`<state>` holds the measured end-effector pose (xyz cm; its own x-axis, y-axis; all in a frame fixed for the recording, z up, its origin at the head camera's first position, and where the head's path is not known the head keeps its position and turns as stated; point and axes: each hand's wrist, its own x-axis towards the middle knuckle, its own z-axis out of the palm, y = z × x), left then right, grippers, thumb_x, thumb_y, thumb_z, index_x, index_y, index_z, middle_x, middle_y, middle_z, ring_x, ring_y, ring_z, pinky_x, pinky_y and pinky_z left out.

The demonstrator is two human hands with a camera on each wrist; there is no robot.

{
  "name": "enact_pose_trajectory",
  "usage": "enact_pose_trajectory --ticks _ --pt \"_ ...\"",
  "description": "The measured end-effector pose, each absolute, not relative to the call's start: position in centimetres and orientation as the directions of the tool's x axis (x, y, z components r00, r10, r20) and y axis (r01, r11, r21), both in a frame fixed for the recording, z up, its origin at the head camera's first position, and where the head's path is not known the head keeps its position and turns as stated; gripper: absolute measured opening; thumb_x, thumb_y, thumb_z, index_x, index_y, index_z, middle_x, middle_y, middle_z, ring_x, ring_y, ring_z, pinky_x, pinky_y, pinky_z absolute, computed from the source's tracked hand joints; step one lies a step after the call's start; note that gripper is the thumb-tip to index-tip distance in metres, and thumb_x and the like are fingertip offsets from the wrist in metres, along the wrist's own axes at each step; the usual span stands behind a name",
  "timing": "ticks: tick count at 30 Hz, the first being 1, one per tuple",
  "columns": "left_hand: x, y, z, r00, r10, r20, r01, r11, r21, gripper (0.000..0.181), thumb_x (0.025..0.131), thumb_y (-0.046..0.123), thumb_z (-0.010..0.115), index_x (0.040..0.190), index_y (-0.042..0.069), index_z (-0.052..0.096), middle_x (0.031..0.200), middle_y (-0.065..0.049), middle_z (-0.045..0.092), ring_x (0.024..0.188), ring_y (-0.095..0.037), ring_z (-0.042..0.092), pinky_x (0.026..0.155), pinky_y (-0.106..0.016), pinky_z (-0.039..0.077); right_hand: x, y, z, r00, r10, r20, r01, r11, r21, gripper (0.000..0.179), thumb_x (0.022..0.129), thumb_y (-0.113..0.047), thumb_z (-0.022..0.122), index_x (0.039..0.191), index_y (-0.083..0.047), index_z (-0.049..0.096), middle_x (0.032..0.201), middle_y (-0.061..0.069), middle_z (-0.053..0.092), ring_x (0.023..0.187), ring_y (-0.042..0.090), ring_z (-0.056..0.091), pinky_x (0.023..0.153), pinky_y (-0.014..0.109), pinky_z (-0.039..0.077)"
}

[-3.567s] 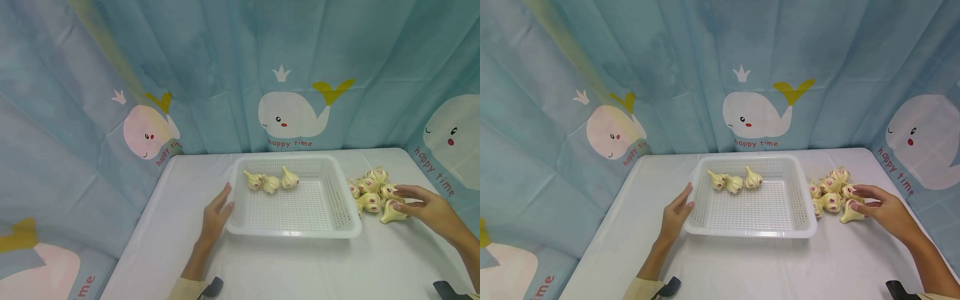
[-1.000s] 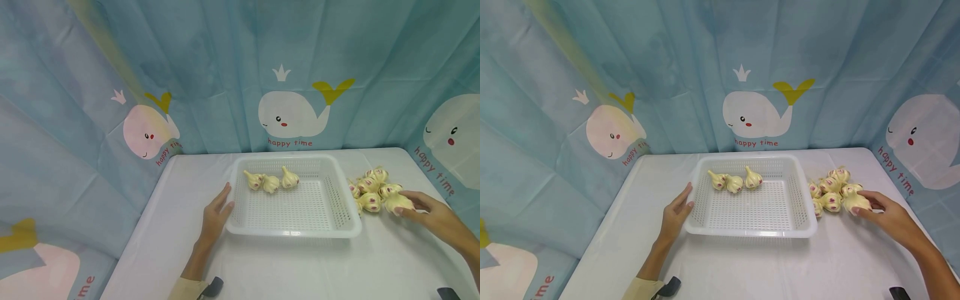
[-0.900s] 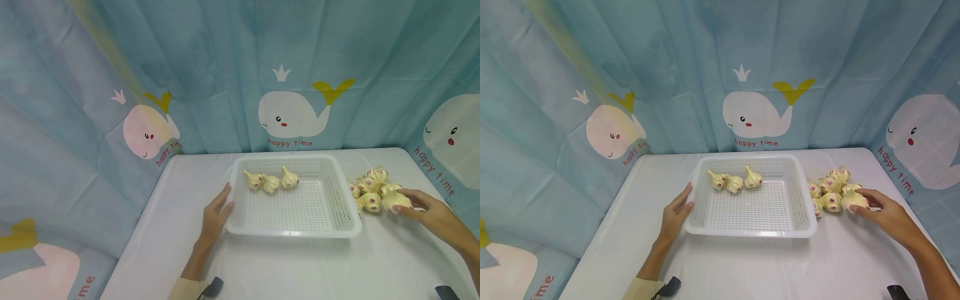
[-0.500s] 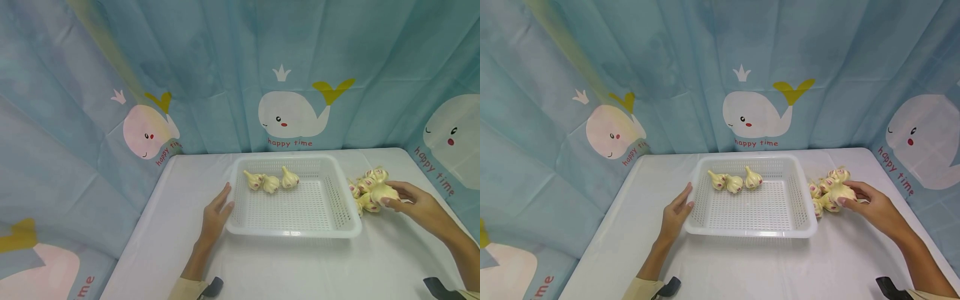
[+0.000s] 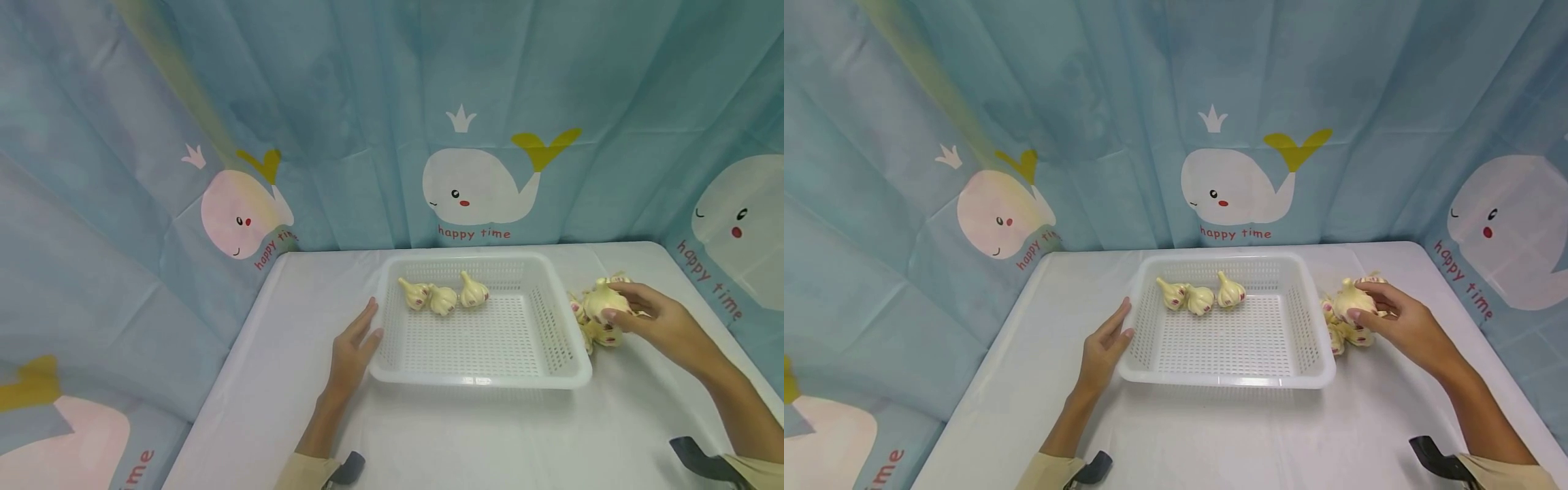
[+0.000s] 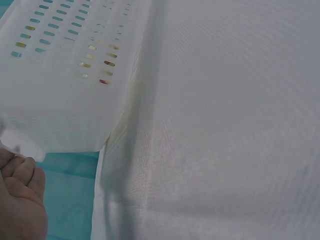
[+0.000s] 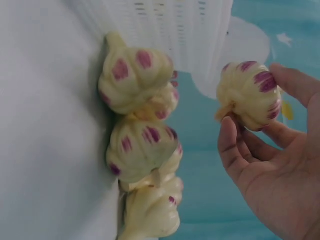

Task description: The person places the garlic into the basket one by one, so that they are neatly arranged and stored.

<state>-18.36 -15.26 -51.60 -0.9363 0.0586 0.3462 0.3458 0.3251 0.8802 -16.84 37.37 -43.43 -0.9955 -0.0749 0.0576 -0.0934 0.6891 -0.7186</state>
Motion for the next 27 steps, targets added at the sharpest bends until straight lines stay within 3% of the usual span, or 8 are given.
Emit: enact_pose_trajectory --ticks 3,5,7,15,27 --pt "-18.3 -15.2 -51.5 -0.937 0.058 0.346 0.345 0.327 0.88 0.052 0.105 0.012 0.064 0.156 0.013 0.053 0.166 0.005 0.044 0.156 -0.016 0.038 0.125 -0.02 0.03 -17.0 36.8 -43.2 -0.994 -0.08 0.07 -0.106 0.668 -0.737 0.067 0.104 -0.033 0.069 0.159 -0.003 0.043 0.17 0.029 0.027 0.144 0.065 0.035 0.104 0.076 0.046" --pt "-18.3 -15.2 -51.5 -0.937 0.059 0.345 0.344 0.329 0.879 0.052 0.105 0.011 0.064 0.156 0.012 0.053 0.165 0.005 0.044 0.156 -0.015 0.038 0.125 -0.02 0.03 -17.1 36.4 -43.0 -0.992 -0.085 0.089 -0.123 0.654 -0.746 0.065 0.104 -0.032 0.068 0.158 -0.004 0.045 0.168 0.029 0.032 0.141 0.065 0.038 0.1 0.085 0.04" --pt "-18.2 -15.2 -51.4 -0.936 0.059 0.347 0.347 0.329 0.879 0.052 0.105 0.011 0.064 0.156 0.012 0.053 0.165 0.004 0.044 0.156 -0.016 0.038 0.125 -0.02 0.03 -17.2 35.9 -42.7 -0.991 -0.092 0.102 -0.137 0.642 -0.754 0.063 0.104 -0.031 0.069 0.157 -0.005 0.047 0.166 0.029 0.036 0.139 0.065 0.04 0.098 0.087 0.041" --pt "-18.3 -15.2 -51.4 -0.939 0.059 0.34 0.339 0.335 0.879 0.052 0.105 0.012 0.064 0.156 0.013 0.052 0.166 0.008 0.043 0.156 -0.011 0.037 0.126 -0.02 0.03 -18.1 34.2 -41.6 -0.987 -0.109 0.12 -0.162 0.615 -0.772 0.063 0.104 -0.032 0.069 0.157 -0.004 0.047 0.162 0.029 0.042 0.138 0.063 0.044 0.098 0.088 0.041" --pt "-18.3 -15.3 -51.4 -0.932 0.063 0.356 0.356 0.328 0.875 0.052 0.106 0.013 0.065 0.156 0.013 0.053 0.166 0.003 0.044 0.156 -0.018 0.038 0.125 -0.019 0.03 -19.8 32.0 -39.5 -0.983 -0.129 0.128 -0.18 0.6 -0.78 0.065 0.104 -0.036 0.07 0.157 -0.007 0.048 0.158 0.025 0.048 0.14 0.059 0.044 0.104 0.084 0.042"
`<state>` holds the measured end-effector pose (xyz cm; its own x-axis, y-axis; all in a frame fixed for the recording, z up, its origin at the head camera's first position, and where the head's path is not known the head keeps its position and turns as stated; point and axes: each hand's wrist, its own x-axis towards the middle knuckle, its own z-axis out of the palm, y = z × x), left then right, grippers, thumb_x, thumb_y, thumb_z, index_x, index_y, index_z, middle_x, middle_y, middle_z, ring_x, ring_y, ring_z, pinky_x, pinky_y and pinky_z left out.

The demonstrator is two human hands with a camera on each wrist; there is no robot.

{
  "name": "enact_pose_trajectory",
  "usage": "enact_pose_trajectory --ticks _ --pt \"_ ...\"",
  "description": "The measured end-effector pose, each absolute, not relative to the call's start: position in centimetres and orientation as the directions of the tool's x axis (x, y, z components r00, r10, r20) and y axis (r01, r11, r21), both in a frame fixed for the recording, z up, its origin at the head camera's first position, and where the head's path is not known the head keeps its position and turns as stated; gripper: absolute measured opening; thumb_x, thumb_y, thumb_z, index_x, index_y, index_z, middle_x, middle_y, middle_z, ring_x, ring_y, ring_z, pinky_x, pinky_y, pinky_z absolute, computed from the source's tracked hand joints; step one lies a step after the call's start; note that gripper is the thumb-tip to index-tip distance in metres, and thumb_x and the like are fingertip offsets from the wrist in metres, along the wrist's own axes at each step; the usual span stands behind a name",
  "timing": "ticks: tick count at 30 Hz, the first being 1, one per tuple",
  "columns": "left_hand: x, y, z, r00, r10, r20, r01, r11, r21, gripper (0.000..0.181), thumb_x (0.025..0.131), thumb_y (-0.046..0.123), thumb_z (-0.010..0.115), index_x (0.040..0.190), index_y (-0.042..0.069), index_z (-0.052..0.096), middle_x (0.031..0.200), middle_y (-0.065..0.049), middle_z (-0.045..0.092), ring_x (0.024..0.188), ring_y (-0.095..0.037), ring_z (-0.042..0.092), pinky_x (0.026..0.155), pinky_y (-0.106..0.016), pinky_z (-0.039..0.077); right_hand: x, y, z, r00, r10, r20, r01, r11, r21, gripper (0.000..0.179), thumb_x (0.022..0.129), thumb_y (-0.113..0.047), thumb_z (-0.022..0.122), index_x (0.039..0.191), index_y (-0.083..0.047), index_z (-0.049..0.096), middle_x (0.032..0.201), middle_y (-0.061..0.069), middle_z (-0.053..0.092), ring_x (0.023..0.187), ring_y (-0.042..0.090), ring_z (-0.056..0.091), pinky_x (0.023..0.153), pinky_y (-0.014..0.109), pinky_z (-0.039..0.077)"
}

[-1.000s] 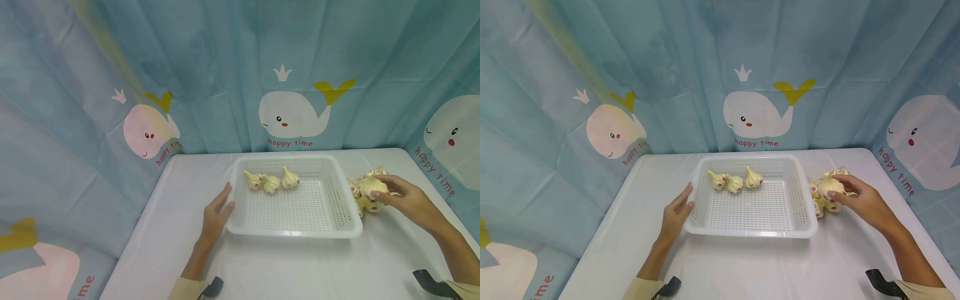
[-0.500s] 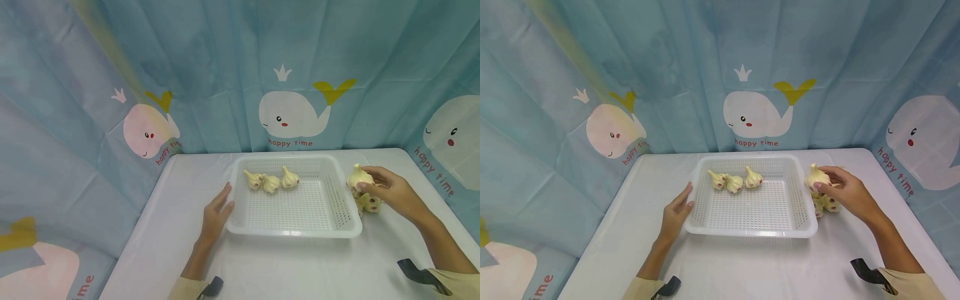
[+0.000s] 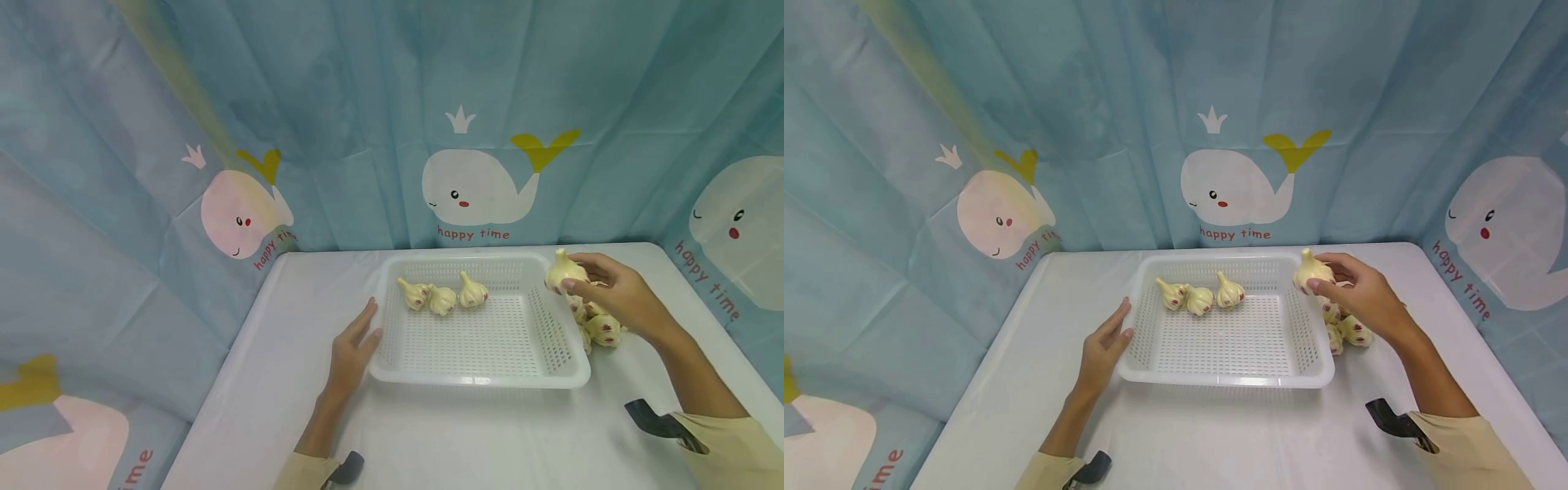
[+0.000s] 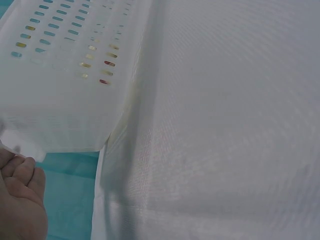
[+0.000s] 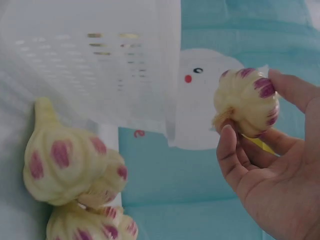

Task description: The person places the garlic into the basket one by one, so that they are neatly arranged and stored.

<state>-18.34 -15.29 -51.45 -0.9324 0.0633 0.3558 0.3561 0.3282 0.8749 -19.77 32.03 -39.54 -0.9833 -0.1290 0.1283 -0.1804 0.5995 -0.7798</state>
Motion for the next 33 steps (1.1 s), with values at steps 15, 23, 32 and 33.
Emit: enact_pose_trajectory --ticks 15,23,32,33 --pt "-18.3 -15.3 -51.4 -0.934 0.065 0.351 0.352 0.332 0.875 0.053 0.105 0.012 0.065 0.156 0.012 0.053 0.166 0.006 0.044 0.156 -0.015 0.038 0.125 -0.021 0.031 -22.1 29.5 -38.2 -0.981 -0.145 0.125 -0.187 0.581 -0.792 0.061 0.104 -0.041 0.068 0.156 -0.013 0.05 0.142 0.013 0.062 0.121 0.02 0.058 0.08 0.017 0.057" --pt "-18.3 -15.3 -51.4 -0.934 0.053 0.353 0.349 0.339 0.873 0.052 0.105 0.013 0.066 0.156 0.013 0.054 0.165 0.006 0.045 0.156 -0.019 0.04 0.125 -0.019 0.031 -23.4 28.2 -38.0 -0.973 -0.182 0.138 -0.218 0.552 -0.805 0.059 0.104 -0.037 0.068 0.154 -0.01 0.051 0.136 0.011 0.063 0.109 0.009 0.061 0.08 0.028 0.062" --pt "-18.2 -15.2 -51.4 -0.935 0.055 0.35 0.347 0.342 0.873 0.052 0.105 0.015 0.065 0.156 0.013 0.053 0.165 0.004 0.044 0.156 -0.018 0.039 0.125 -0.02 0.031 -25.0 27.3 -37.7 -0.972 -0.215 0.094 -0.198 0.538 -0.819 0.068 0.104 -0.042 0.068 0.159 -0.009 0.045 0.131 0.016 0.068 0.101 0.01 0.066 0.082 0.033 0.062" --pt "-18.2 -15.2 -51.4 -0.935 0.055 0.351 0.348 0.344 0.872 0.052 0.105 0.015 0.065 0.156 0.013 0.053 0.166 0.004 0.044 0.156 -0.018 0.039 0.125 -0.02 0.031 -25.2 27.2 -37.7 -0.972 -0.218 0.092 -0.197 0.533 -0.823 0.067 0.104 -0.042 0.068 0.158 -0.009 0.046 0.13 0.016 0.068 0.101 0.01 0.066 0.082 0.033 0.062"
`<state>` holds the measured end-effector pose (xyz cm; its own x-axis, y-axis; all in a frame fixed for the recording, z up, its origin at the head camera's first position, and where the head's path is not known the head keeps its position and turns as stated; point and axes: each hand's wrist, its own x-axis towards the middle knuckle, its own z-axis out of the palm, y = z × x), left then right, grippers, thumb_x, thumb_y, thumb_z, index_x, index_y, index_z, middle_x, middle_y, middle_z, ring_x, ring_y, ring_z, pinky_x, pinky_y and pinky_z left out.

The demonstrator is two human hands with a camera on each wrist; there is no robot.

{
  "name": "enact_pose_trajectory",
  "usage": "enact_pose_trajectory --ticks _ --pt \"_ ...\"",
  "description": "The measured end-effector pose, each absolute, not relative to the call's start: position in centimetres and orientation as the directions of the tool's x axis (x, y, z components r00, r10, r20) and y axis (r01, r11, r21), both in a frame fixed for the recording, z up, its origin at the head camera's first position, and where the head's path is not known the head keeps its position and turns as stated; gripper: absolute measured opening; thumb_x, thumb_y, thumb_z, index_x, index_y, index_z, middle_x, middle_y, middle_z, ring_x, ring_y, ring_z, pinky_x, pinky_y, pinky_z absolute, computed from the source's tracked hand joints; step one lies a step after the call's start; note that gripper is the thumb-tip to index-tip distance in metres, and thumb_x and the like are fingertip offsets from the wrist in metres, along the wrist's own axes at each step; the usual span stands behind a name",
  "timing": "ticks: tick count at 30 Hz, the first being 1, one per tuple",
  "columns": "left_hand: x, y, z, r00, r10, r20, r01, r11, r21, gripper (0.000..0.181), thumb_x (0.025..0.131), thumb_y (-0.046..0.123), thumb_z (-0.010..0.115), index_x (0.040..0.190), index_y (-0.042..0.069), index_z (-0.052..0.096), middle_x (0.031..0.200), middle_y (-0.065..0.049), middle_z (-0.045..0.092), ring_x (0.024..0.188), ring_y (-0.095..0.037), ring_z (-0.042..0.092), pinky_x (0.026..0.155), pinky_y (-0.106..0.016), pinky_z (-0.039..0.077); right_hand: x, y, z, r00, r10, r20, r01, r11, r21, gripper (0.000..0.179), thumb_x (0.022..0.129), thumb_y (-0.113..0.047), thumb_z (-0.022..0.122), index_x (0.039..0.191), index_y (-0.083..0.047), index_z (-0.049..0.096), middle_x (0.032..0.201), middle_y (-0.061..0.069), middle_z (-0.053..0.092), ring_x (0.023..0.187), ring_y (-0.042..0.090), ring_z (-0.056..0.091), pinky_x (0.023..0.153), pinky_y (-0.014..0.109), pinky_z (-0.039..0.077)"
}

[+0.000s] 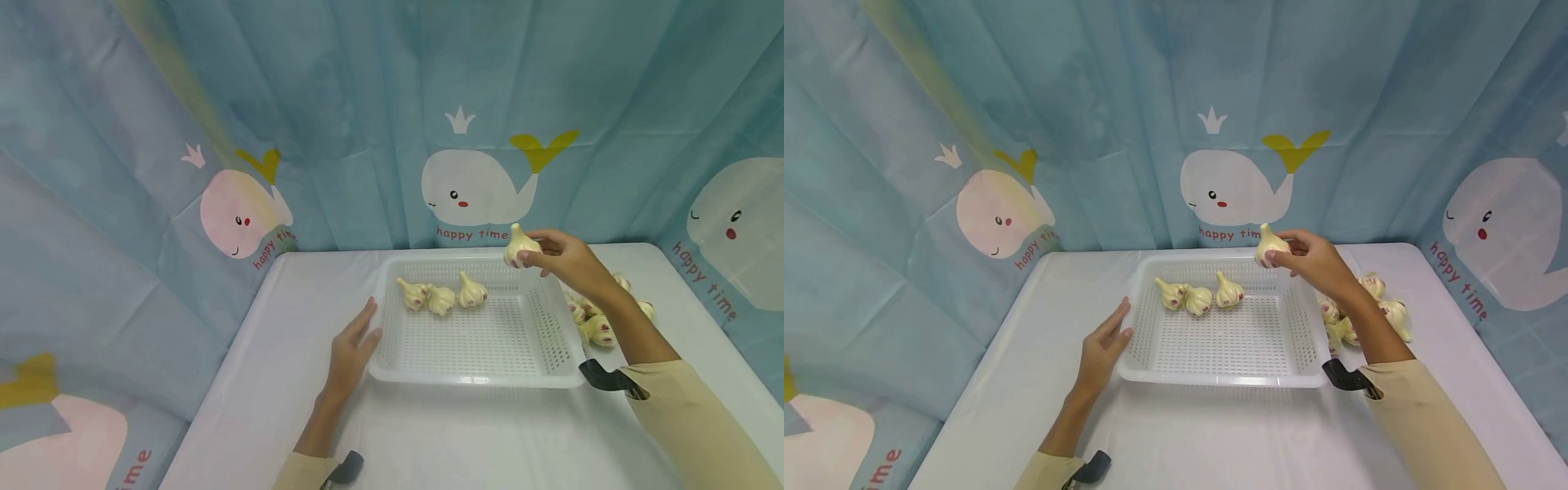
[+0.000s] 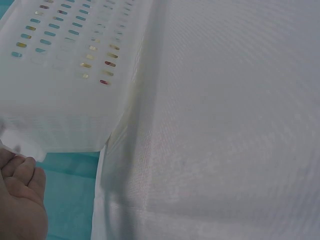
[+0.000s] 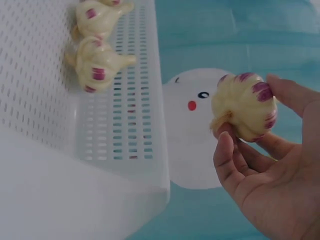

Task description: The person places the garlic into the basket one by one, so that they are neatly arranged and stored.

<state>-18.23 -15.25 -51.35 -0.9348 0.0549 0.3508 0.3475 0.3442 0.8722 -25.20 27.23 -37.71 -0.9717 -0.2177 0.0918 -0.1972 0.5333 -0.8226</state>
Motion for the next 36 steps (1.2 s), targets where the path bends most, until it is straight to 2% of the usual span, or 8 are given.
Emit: enact_pose_trajectory --ticks 6,10,15,21,28,36 --pt "-18.2 -15.2 -51.3 -0.935 0.055 0.35 0.347 0.341 0.874 0.052 0.105 0.014 0.065 0.156 0.014 0.053 0.165 0.005 0.044 0.155 -0.016 0.039 0.125 -0.02 0.031 -26.2 26.5 -37.9 -0.966 -0.237 0.098 -0.212 0.52 -0.828 0.065 0.103 -0.039 0.071 0.155 -0.007 0.049 0.123 0.015 0.071 0.1 0.01 0.068 0.078 0.03 0.062" --pt "-18.2 -15.2 -51.4 -0.937 0.052 0.345 0.342 0.341 0.876 0.052 0.105 0.013 0.065 0.156 0.014 0.053 0.165 0.007 0.044 0.155 -0.014 0.039 0.125 -0.019 0.031 -26.7 26.1 -38.0 -0.966 -0.245 0.076 -0.201 0.534 -0.821 0.068 0.102 -0.042 0.072 0.155 -0.008 0.049 0.12 0.016 0.073 0.099 0.011 0.068 0.08 0.03 0.062" --pt "-18.2 -15.2 -51.4 -0.941 0.044 0.336 0.331 0.339 0.881 0.052 0.105 0.014 0.065 0.156 0.015 0.053 0.164 0.011 0.045 0.155 -0.012 0.038 0.125 -0.019 0.031 -27.4 25.7 -38.2 -0.966 -0.257 0.033 -0.174 0.548 -0.818 0.068 0.102 -0.04 0.072 0.155 -0.005 0.048 0.13 0.02 0.069 0.107 0.022 0.069 0.085 0.032 0.063" --pt "-18.1 -15.2 -51.2 -0.938 0.049 0.342 0.337 0.345 0.876 0.052 0.105 0.014 0.065 0.156 0.013 0.053 0.165 0.006 0.044 0.156 -0.021 0.039 0.125 -0.019 0.031 -28.2 25.2 -38.8 -0.961 -0.274 -0.045 -0.123 0.564 -0.817 0.068 0.103 -0.035 0.071 0.155 0.0 0.045 0.138 0.026 0.063 0.114 0.036 0.069 0.093 0.043 0.065" --pt "-18.1 -15.2 -51.2 -0.945 0.043 0.326 0.32 0.34 0.884 0.052 0.106 0.014 0.065 0.156 0.016 0.053 0.165 0.011 0.044 0.155 -0.008 0.038 0.125 -0.02 0.031 -28.9 24.4 -39.2 -0.949 -0.299 -0.103 -0.094 0.577 -0.811 0.07 0.1 -0.03 0.075 0.153 0.006 0.045 0.137 0.031 0.061 0.111 0.04 0.071 0.097 0.048 0.064" --pt "-18.2 -15.2 -51.4 -0.936 0.055 0.347 0.345 0.335 0.877 0.052 0.105 0.014 0.065 0.156 0.013 0.053 0.165 0.006 0.044 0.155 -0.014 0.039 0.125 -0.02 0.032 -29.3 23.8 -40.0 -0.934 -0.282 -0.217 0.005 0.599 -0.801 0.074 0.098 -0.027 0.077 0.153 0.008 0.042 0.139 0.029 0.059 0.112 0.037 0.071 0.107 0.057 0.057"
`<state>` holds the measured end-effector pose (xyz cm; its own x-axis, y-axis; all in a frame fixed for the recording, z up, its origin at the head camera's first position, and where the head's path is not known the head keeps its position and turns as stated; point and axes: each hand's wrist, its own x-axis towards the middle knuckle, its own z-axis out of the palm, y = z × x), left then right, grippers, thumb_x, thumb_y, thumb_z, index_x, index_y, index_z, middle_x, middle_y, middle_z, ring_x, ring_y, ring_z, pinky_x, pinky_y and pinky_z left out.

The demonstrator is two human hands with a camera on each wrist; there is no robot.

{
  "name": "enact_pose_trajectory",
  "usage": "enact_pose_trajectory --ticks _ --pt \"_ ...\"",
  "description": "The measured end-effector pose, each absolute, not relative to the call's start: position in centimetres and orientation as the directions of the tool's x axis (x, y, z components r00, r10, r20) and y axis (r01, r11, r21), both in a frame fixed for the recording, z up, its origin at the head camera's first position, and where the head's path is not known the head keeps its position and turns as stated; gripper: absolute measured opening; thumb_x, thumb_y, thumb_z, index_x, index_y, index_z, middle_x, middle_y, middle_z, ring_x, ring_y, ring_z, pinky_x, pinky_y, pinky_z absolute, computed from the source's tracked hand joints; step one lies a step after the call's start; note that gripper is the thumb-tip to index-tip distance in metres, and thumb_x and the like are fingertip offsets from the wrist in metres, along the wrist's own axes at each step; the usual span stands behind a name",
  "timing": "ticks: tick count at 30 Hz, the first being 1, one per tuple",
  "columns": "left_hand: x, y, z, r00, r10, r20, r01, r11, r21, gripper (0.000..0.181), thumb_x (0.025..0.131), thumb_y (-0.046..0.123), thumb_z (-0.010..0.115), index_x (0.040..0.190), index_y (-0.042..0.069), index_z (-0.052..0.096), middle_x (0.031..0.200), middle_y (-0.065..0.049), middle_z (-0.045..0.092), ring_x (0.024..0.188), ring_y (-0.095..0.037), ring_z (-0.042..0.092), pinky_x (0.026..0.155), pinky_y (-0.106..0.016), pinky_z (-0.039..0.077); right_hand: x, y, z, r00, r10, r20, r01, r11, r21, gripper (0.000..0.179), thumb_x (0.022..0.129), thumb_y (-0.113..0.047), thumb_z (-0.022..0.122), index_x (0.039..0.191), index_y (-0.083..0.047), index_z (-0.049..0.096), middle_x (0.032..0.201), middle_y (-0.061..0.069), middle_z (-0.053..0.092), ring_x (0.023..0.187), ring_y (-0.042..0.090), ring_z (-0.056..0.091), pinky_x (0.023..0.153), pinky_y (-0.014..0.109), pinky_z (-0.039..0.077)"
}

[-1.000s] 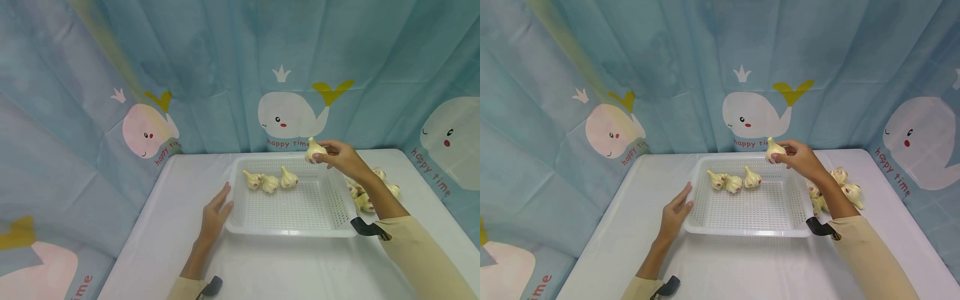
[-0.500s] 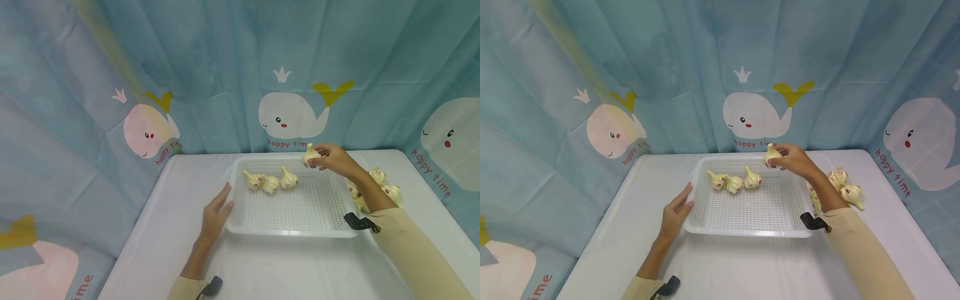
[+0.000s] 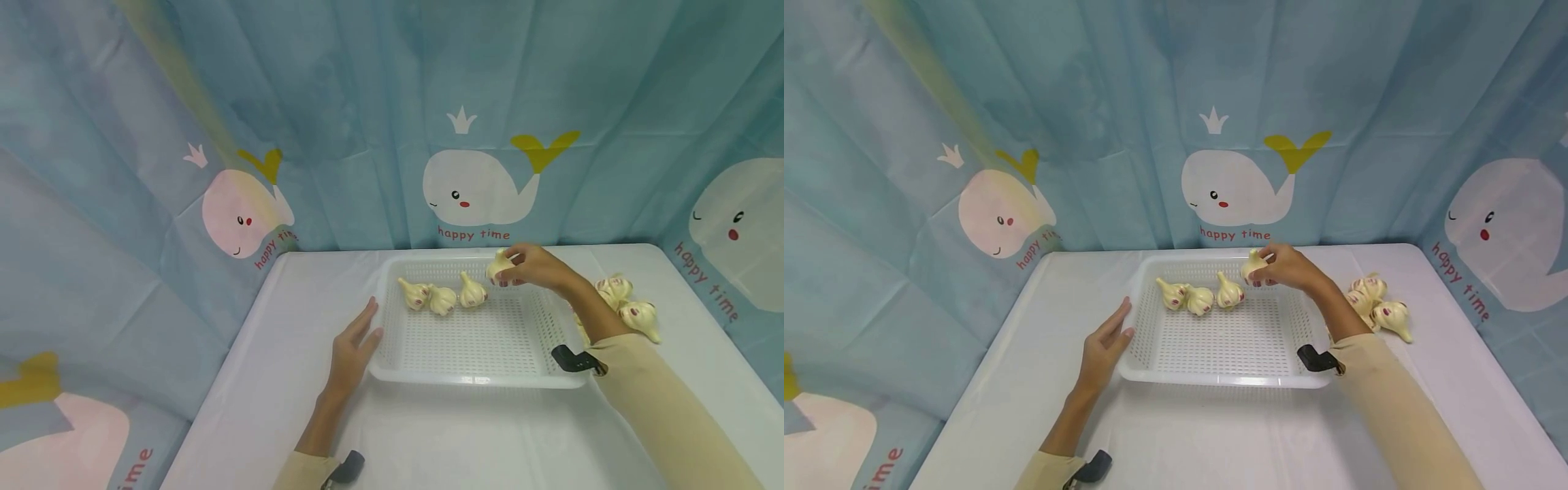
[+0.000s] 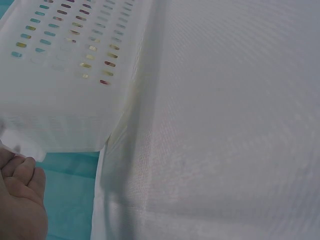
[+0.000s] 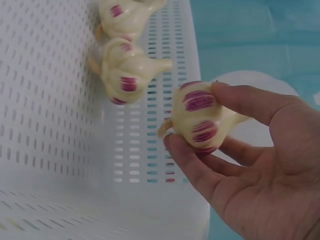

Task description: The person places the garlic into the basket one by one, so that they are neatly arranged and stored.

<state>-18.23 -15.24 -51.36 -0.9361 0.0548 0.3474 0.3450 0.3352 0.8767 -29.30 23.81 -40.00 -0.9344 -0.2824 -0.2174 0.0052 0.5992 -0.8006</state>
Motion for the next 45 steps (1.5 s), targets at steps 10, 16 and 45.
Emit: enact_pose_trajectory --ticks 10,16,45 --pt "-18.3 -15.1 -51.4 -0.932 0.056 0.359 0.355 0.344 0.869 0.052 0.106 0.016 0.064 0.156 0.013 0.053 0.166 0.003 0.044 0.156 -0.019 0.039 0.125 -0.02 0.031 -29.0 23.4 -41.2 -0.914 -0.29 -0.284 0.028 0.653 -0.757 0.067 0.098 -0.023 0.076 0.146 0.012 0.044 0.139 0.033 0.056 0.11 0.038 0.071 0.104 0.055 0.059" --pt "-18.2 -15.1 -51.3 -0.937 0.054 0.345 0.342 0.341 0.875 0.051 0.106 0.017 0.064 0.156 0.014 0.053 0.165 0.007 0.044 0.155 -0.013 0.038 0.125 -0.02 0.031 -29.1 23.3 -41.6 -0.903 -0.283 -0.323 0.04 0.694 -0.719 0.068 0.099 -0.025 0.076 0.145 0.013 0.044 0.136 0.032 0.058 0.11 0.036 0.072 0.101 0.052 0.061" --pt "-18.2 -15.1 -51.5 -0.949 0.042 0.312 0.306 0.352 0.885 0.051 0.106 0.016 0.064 0.156 0.016 0.054 0.165 0.009 0.043 0.155 -0.012 0.038 0.125 -0.02 0.031 -29.3 22.7 -43.0 -0.888 -0.31 -0.341 -0.048 0.798 -0.6 0.057 0.092 -0.017 0.08 0.13 0.015 0.054 0.094 0.013 0.067 0.082 0.023 0.066 0.077 0.04 0.063"
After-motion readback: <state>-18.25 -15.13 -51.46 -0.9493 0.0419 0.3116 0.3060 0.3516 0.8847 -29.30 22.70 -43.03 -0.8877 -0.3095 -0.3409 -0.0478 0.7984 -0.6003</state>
